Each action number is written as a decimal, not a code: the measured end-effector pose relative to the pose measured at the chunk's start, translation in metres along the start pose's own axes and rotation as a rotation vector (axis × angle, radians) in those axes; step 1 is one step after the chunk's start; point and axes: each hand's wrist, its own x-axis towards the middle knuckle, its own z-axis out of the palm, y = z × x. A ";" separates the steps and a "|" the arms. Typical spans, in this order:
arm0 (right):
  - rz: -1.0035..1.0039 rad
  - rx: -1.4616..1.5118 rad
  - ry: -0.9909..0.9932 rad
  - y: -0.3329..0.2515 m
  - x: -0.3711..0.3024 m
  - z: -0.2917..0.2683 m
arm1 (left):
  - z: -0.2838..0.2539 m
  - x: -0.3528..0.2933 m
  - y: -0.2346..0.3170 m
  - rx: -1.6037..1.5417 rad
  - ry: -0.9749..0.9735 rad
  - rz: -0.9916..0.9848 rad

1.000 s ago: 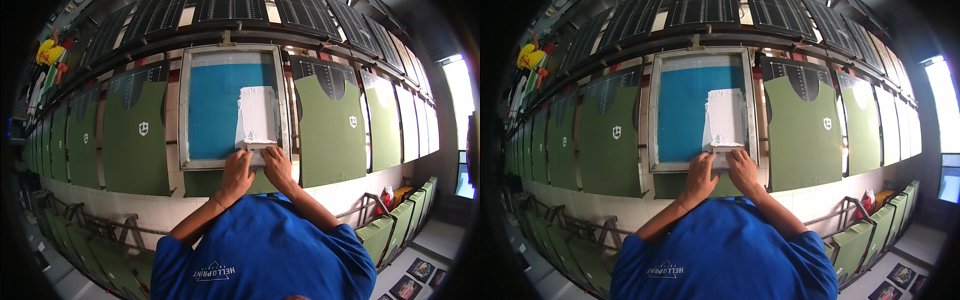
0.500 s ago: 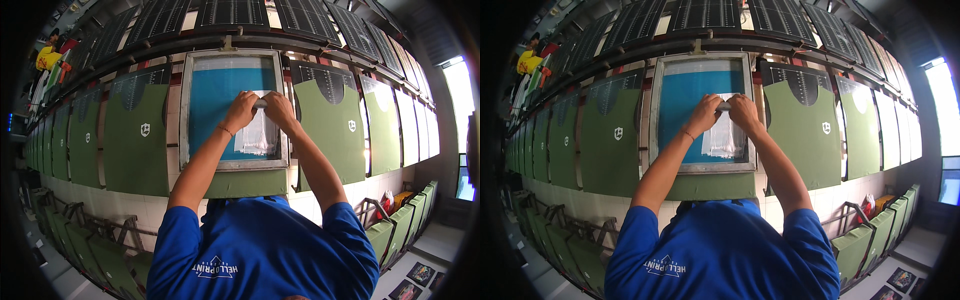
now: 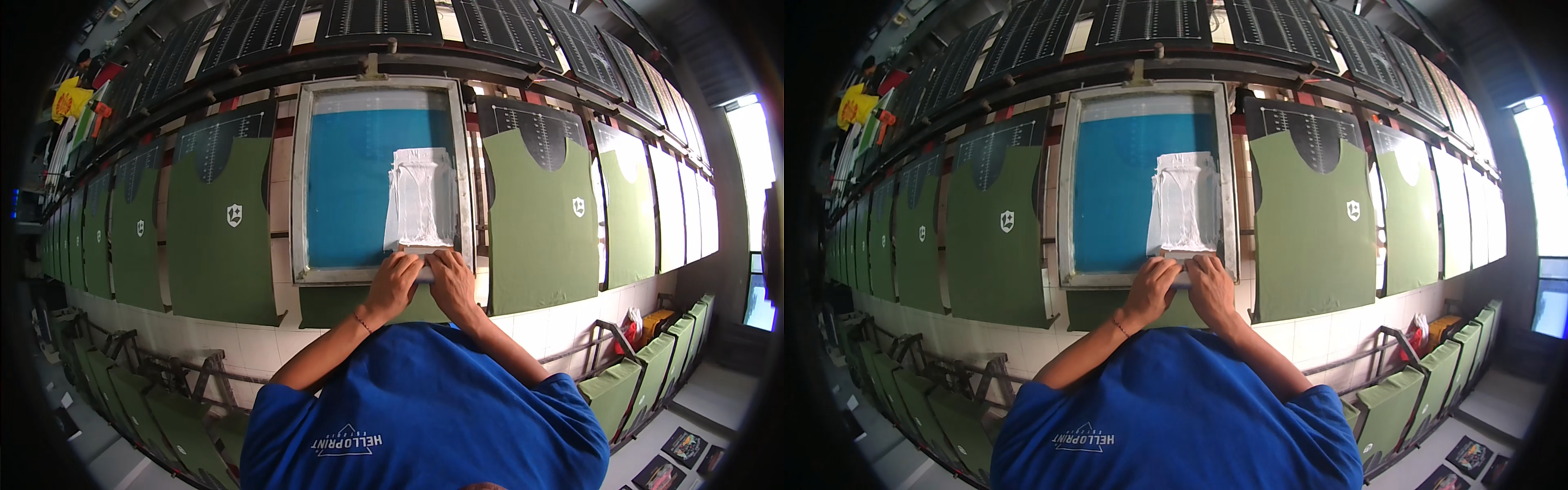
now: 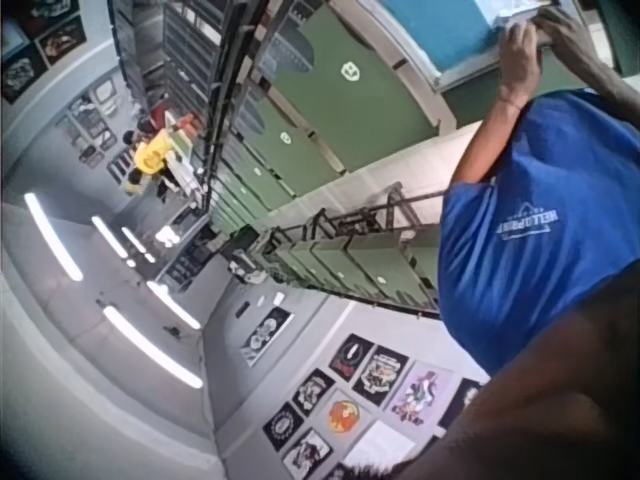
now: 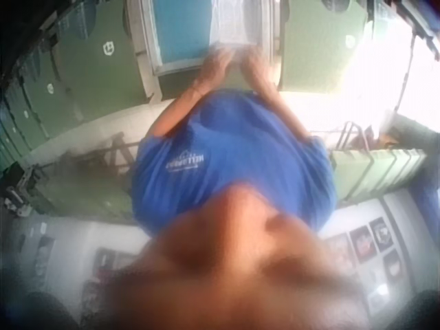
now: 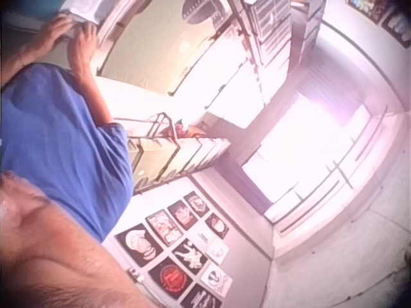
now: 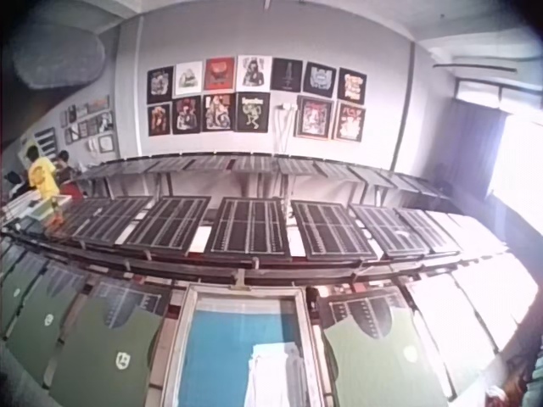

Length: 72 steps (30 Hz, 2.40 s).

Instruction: The person uses a squeegee to spread white ink across a screen printing frame positioned over a green t-shirt. They repeatedly pull the ink from the top of the frame to the bottom to ensure even coverage on the garment.

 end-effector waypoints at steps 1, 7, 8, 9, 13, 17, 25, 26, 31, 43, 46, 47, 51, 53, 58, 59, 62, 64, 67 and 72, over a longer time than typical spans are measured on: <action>-0.005 0.010 0.008 0.004 0.009 0.003 | 0.001 0.007 -0.007 -0.002 0.005 0.009; -0.036 -0.046 0.052 0.045 0.117 0.007 | -0.013 0.105 -0.064 0.049 0.067 0.104; -0.026 -0.094 0.041 0.053 0.137 0.005 | -0.017 0.126 -0.070 0.071 0.049 0.077; -0.016 -0.119 -0.007 0.052 0.158 -0.003 | -0.022 0.143 -0.080 0.073 0.028 0.051; -0.057 -0.098 -0.022 0.057 0.179 -0.022 | -0.034 0.168 -0.078 0.072 0.017 0.078; -0.050 -0.025 -0.011 0.033 0.134 -0.034 | -0.037 0.128 -0.045 0.051 0.089 0.107; -0.047 0.017 -0.070 0.002 0.012 -0.016 | -0.019 0.017 0.010 -0.018 -0.011 0.021; -0.040 0.010 -0.068 -0.001 0.003 -0.015 | -0.017 0.010 0.011 -0.015 -0.018 0.020; 0.023 -0.028 -0.050 -0.004 -0.006 0.001 | -0.005 0.000 -0.002 0.026 -0.018 0.056; -0.006 -0.052 0.029 0.049 0.148 0.002 | -0.016 0.130 -0.079 0.075 0.077 0.085; 0.007 -0.092 -0.097 0.053 0.194 -0.018 | -0.032 0.170 -0.092 0.047 0.003 0.020; 0.028 -0.090 -0.109 0.056 0.203 -0.019 | -0.036 0.181 -0.096 0.045 -0.026 0.017; 0.005 -0.113 -0.090 0.069 0.201 -0.027 | -0.045 0.190 -0.080 0.057 -0.024 0.072; 0.008 -0.089 -0.079 0.056 0.186 -0.032 | -0.044 0.173 -0.070 0.073 -0.007 0.080; -0.057 -0.030 -0.011 0.027 0.097 -0.028 | -0.032 0.093 -0.023 0.066 0.120 0.142; -0.059 -0.024 -0.037 0.015 0.078 -0.029 | -0.027 0.073 -0.020 0.065 0.099 0.132; -0.089 -0.035 -0.002 0.019 0.023 -0.002 | -0.004 0.025 -0.014 0.155 0.050 0.152; -0.073 -0.042 -0.028 0.010 -0.002 0.005 | 0.007 -0.001 -0.014 0.195 0.052 0.143; -0.084 -0.049 -0.064 0.007 -0.020 0.005 | 0.007 -0.020 -0.008 0.171 0.051 0.125; -0.149 0.035 -0.049 0.012 -0.026 -0.014 | -0.036 -0.033 -0.030 0.159 0.175 -0.063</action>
